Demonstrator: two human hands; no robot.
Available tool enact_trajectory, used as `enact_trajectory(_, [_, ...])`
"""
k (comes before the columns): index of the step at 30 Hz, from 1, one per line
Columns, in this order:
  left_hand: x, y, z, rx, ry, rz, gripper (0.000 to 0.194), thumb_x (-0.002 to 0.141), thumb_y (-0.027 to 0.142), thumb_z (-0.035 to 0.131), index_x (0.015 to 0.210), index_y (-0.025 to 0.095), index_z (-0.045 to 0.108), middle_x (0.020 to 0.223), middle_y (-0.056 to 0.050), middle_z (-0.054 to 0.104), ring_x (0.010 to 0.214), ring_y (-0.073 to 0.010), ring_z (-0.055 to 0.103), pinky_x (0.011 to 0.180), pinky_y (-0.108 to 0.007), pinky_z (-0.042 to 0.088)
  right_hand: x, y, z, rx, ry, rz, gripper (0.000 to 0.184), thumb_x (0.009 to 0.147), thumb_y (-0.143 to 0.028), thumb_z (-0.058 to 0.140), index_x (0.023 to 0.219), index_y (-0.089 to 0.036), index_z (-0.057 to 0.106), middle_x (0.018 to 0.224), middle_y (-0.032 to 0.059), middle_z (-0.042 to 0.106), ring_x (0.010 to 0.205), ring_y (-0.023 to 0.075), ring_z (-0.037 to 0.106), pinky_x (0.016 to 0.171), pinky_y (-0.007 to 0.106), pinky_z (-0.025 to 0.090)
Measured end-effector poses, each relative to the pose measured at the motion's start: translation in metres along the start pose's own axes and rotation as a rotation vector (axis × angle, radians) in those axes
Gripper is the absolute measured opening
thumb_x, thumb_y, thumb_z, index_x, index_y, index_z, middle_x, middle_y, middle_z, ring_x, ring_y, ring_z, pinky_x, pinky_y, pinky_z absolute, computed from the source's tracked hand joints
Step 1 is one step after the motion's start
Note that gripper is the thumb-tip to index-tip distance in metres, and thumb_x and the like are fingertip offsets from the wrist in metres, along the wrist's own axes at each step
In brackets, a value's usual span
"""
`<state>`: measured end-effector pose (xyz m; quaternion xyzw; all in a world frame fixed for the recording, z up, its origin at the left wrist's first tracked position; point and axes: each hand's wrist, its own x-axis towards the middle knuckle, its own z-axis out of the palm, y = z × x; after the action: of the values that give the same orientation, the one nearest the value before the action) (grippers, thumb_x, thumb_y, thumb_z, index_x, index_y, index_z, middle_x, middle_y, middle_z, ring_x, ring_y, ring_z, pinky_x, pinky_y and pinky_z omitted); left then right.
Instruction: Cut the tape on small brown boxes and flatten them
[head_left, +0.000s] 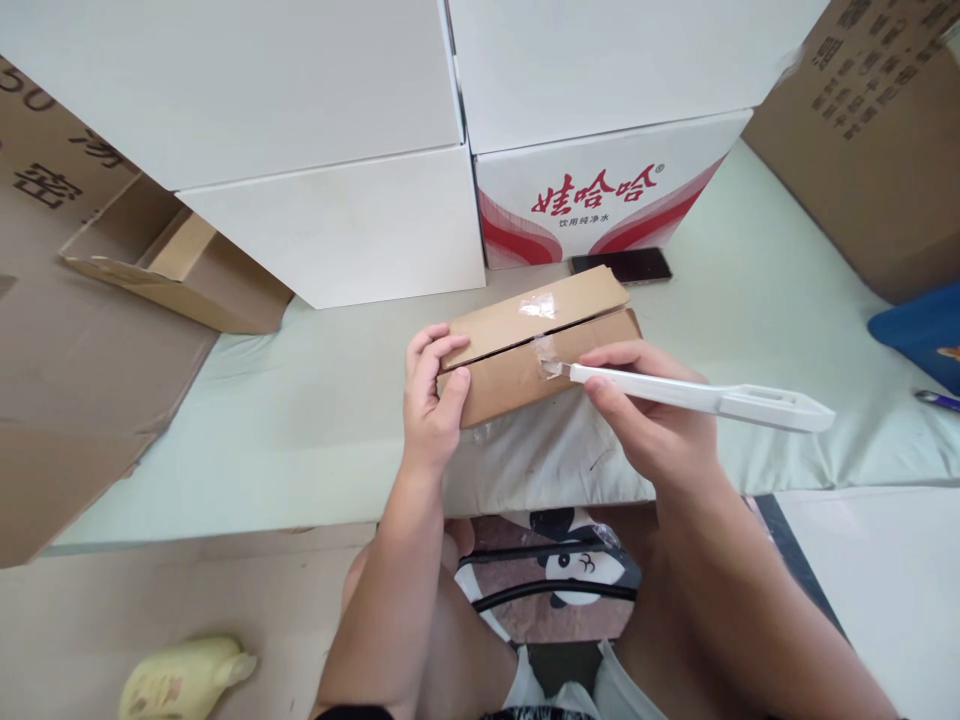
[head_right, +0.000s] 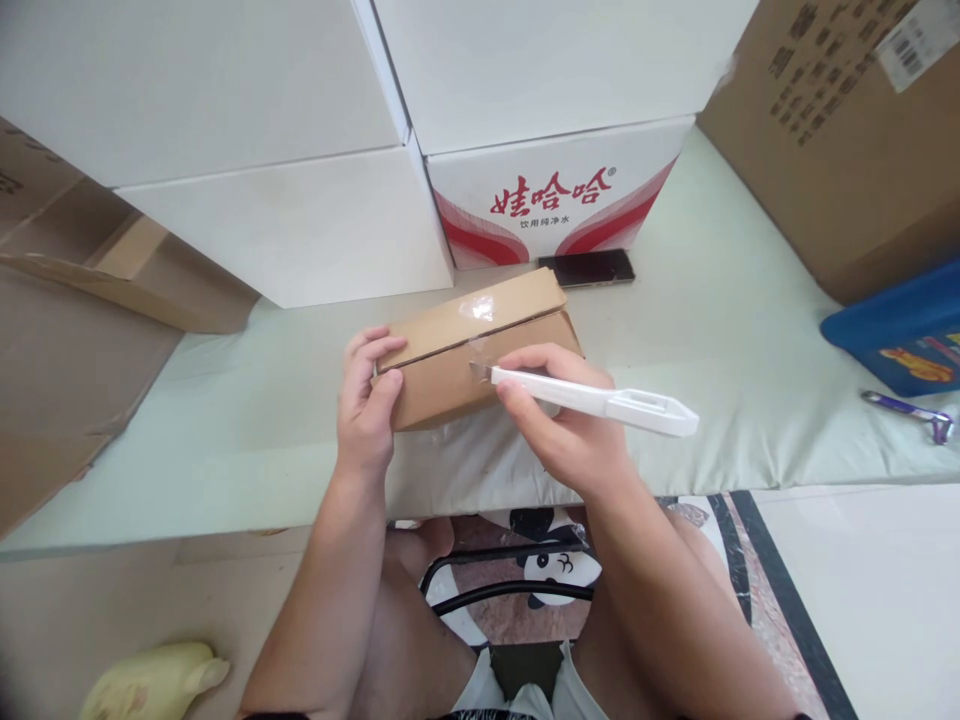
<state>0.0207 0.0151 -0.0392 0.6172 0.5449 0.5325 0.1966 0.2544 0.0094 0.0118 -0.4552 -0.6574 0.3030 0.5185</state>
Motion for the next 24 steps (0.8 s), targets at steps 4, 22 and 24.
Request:
enact_trajectory(4, [0.0000,-0.0001,0.0001,0.009,0.000,-0.003,0.043,0.097,0.060,0.056,0.119,0.026,0.070,0.138,-0.011,0.059,0.138,-0.0308,0.055,0.121,-0.049,0.045,-0.0001,0.0004,0.0000,-0.001,-0.003,-0.009,0.005,0.091,-0.028,0.072,0.091,-0.024,0.076,0.086,0.0014,0.081,0.075,0.0168,0.073,0.069,0.029,0.059])
enact_trajectory(22, [-0.0002,-0.0020,0.0011,-0.029,0.014,0.007,0.037,0.097,0.055,0.060,0.118,0.027,0.072,0.137,-0.010,0.060,0.137,-0.0297,0.055,0.119,-0.047,0.047,-0.0004,0.0007,0.0006,0.015,-0.005,-0.027,0.002,0.092,-0.026,0.074,0.092,-0.025,0.075,0.087,-0.0010,0.081,0.077,0.0140,0.073,0.069,0.025,0.057])
enact_trajectory(24, [-0.0003,-0.0022,0.0012,-0.025,0.015,0.007,0.038,0.097,0.055,0.059,0.118,0.026,0.071,0.137,-0.010,0.060,0.137,-0.0300,0.055,0.119,-0.048,0.047,-0.0008,0.0007,0.0005,0.014,-0.004,-0.027,0.002,0.092,-0.026,0.073,0.092,-0.025,0.075,0.088,-0.0007,0.081,0.077,0.0144,0.074,0.069,0.026,0.058])
